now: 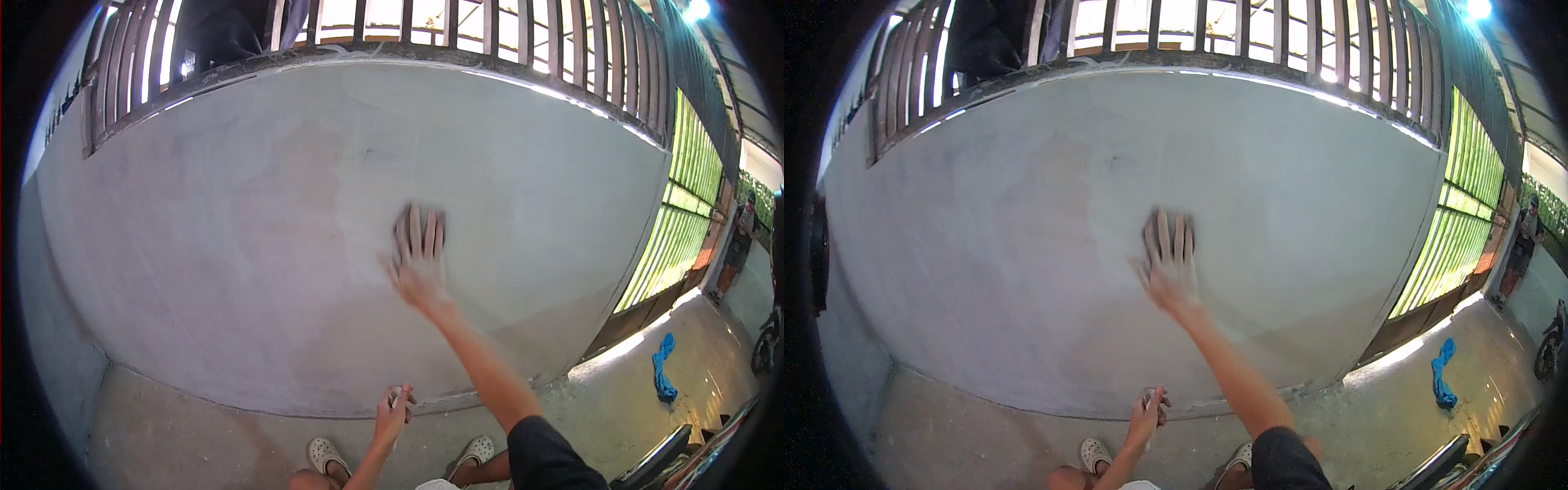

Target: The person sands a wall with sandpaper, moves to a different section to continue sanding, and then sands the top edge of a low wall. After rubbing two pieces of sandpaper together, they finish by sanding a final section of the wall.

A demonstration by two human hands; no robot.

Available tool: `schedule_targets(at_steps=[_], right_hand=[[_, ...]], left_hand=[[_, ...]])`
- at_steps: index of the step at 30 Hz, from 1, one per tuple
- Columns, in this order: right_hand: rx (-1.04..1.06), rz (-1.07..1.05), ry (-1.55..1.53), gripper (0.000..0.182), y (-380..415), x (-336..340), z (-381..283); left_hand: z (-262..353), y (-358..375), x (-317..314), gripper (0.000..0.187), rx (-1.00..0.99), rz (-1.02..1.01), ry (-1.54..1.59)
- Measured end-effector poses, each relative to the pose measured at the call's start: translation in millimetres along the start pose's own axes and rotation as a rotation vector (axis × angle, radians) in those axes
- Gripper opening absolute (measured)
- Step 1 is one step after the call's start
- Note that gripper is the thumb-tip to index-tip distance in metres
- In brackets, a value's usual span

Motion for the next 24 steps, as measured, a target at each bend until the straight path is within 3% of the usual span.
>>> schedule_targets(at_steps=[3, 6, 9, 11, 13, 16, 19, 21, 24], right_hand=[[0.058, -0.204, -0.041, 0.066, 98, -41, -9], [0.08, -0.116, -0.11, 0.065, 98, -46, -1], [-0.035, 0.109, -0.022, 0.063, -15, 9, 9], [-0.083, 0.212, -0.055, 0.062, -78, 34, 21], [-0.082, 0.246, -0.092, 0.062, -91, 37, 30], [-0.08, 0.173, -0.035, 0.063, -62, 25, 28], [-0.049, 0.006, -0.013, 0.063, 31, -13, 15], [0.082, -0.191, -0.067, 0.062, 97, -39, 12], [0.183, -0.121, -0.016, 0.062, 95, -36, 35]], left_hand=[[-1, 4, 2, 0.043, -0.017, -0.032, -0.034], [8, 4, 6, 0.042, 0.025, 0.036, -0.046], [-7, -1, 2, 0.041, 0.084, 0.053, 0.01], [-18, -3, 1, 0.041, 0.048, 0.047, -0.132], [-16, -3, -1, 0.042, 0.063, 0.015, -0.143], [-8, -3, -9, 0.041, 0.049, 0.011, -0.095], [-10, -1, -8, 0.04, 0.01, -0.009, -0.078], [-13, 1, -4, 0.041, -0.009, -0.057, -0.121], [-14, 2, -3, 0.042, 0.062, -0.017, -0.121]])
Point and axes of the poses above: each hand's wrist, its own y-axis away from the middle knuckle, its own x-axis out of the back of the hand, z = x × y, the point moved 3 cm from there along -y, towards the middle knuckle, and after that the axes turned 3 degrees about -x, right-handed, at the moved point
